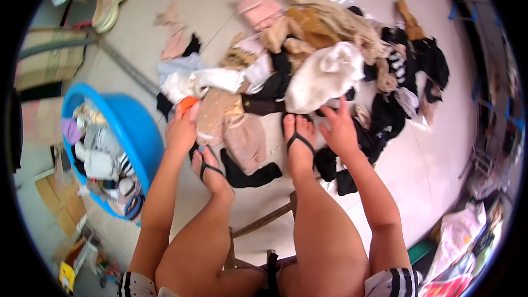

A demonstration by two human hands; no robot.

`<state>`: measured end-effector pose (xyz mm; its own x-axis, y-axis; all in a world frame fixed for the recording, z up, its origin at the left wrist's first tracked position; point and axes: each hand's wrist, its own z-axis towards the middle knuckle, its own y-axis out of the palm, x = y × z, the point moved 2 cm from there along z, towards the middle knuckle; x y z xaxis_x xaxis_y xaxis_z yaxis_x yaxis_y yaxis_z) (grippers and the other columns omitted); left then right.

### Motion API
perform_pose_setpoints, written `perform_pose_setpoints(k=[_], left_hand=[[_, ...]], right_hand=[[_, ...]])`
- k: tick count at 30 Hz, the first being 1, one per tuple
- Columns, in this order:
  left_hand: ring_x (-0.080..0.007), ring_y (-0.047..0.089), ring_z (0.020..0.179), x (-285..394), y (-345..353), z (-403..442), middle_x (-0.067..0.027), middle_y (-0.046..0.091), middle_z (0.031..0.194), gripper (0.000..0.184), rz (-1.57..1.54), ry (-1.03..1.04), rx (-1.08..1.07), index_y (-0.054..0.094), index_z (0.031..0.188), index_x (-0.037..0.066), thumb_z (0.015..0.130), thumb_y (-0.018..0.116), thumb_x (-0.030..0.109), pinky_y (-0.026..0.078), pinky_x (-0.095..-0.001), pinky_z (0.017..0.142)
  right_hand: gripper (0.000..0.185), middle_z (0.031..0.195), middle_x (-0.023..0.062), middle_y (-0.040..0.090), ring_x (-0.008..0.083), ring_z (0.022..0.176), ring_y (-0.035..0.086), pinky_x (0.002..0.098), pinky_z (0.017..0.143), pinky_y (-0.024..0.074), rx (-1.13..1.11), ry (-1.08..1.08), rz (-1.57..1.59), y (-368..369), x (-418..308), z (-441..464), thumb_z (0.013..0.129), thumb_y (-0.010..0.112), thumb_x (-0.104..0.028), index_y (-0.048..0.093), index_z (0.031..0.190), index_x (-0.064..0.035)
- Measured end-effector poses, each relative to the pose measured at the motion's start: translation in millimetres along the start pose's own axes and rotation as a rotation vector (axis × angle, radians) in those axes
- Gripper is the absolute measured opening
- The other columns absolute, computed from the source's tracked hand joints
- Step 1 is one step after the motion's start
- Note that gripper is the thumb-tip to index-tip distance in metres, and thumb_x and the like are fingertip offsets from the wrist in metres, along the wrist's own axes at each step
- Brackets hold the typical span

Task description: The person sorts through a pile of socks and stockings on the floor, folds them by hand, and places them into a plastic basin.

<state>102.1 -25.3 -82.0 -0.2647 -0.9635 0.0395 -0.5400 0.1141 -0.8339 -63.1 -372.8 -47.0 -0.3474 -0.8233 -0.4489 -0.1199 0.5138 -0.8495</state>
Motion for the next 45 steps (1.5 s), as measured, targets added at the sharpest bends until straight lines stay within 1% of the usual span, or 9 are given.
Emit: perform_pose_setpoints(k=[9,12,13,17,20,28,34,42,45], left_hand=[[-0.0284,0.052,0.094,-4,13,-1,-0.0083,0.031,0.133,0.043,0.179,0.08,0.097,0.046,0.118,0.006,0.078,0.055,0.019,0.042,-0.0434,0.075],[-0.0274,0.053,0.093,-5,17,0,-0.0087,0.03,0.134,0.043,0.196,0.081,0.124,0.046,0.119,0.007,0.078,0.055,0.019,0.042,-0.0426,0.074],[-0.0269,0.053,0.092,-5,16,0,-0.0087,0.03,0.134,0.043,0.215,0.069,0.099,0.046,0.119,0.008,0.079,0.055,0.019,0.043,-0.0418,0.074],[-0.0294,0.057,0.085,0,9,3,-0.0135,0.03,0.134,0.038,0.29,0.089,0.052,0.045,0.12,0.005,0.083,0.046,0.015,0.045,-0.0404,0.068],[-0.0298,0.058,0.083,2,14,2,-0.0146,0.031,0.133,0.039,0.311,0.107,0.078,0.046,0.12,0.005,0.082,0.047,0.014,0.046,-0.0406,0.069],[-0.028,0.058,0.086,-1,22,7,-0.0125,0.033,0.133,0.039,0.357,0.082,0.107,0.045,0.121,0.006,0.083,0.045,0.014,0.045,-0.0394,0.07],[-0.0272,0.058,0.085,2,17,6,-0.0135,0.034,0.132,0.038,0.349,0.09,0.077,0.045,0.12,0.005,0.083,0.044,0.013,0.045,-0.0399,0.07],[-0.0283,0.058,0.083,2,16,6,-0.0144,0.037,0.13,0.035,0.316,0.081,0.1,0.049,0.115,0.004,0.082,0.046,0.013,0.045,-0.0393,0.07],[-0.0316,0.055,0.088,0,12,5,-0.0161,0.04,0.126,0.034,0.209,0.099,0.101,0.05,0.113,0.001,0.08,0.048,0.006,0.045,-0.0394,0.075]], right_hand=[[0.025,0.1,0.0145,0.054,0.0265,0.074,0.061,0.0356,0.067,0.0488,-0.162,0.075,0.239,-19,31,23,0.071,0.062,-0.021,0.062,0.092,-0.0083],[0.015,0.07,0.0084,0.063,0.0195,0.062,0.061,0.032,0.06,0.0485,0.479,0.267,0.572,-57,62,47,0.078,0.056,-0.012,0.061,0.09,-0.0039],[0.022,0.083,0.0053,0.062,0.011,0.074,0.058,0.0253,0.066,0.0463,0.568,0.336,0.539,-77,66,58,0.078,0.055,-0.005,0.057,0.099,-0.0005],[0.082,0.134,0.0206,0.03,0.0374,0.125,0.026,0.0389,0.102,0.0267,0.625,0.183,0.331,-97,77,125,0.064,0.072,-0.026,0.03,0.132,-0.006],[0.041,0.096,0.0169,0.059,0.0327,0.083,0.058,0.0386,0.074,0.0461,0.216,0.194,0.397,-49,75,153,0.066,0.062,-0.012,0.054,0.106,-0.0088],[0.023,0.071,0.0061,0.047,0.0246,0.058,0.057,0.0355,0.047,0.0451,0.066,-0.396,0.16,-34,-30,-10,0.06,0.058,-0.009,0.047,0.08,-0.0114],[0.027,0.077,0.0071,0.052,0.0276,0.066,0.057,0.0377,0.056,0.0468,-0.277,-0.116,0.261,-32,-2,-89,0.06,0.057,-0.006,0.053,0.087,-0.0122],[0.033,0.103,0.0163,0.054,0.035,0.094,0.052,0.0387,0.078,0.0436,0.31,0.565,-0.11,-100,102,-34,0.067,0.057,-0.002,0.053,0.1,-0.009],[0.033,0.112,0.0134,0.051,0.0308,0.108,0.045,0.0407,0.088,0.0383,0.56,0.3,-0.59,-108,71,25,0.068,0.06,-0.01,0.057,0.101,-0.0063]])
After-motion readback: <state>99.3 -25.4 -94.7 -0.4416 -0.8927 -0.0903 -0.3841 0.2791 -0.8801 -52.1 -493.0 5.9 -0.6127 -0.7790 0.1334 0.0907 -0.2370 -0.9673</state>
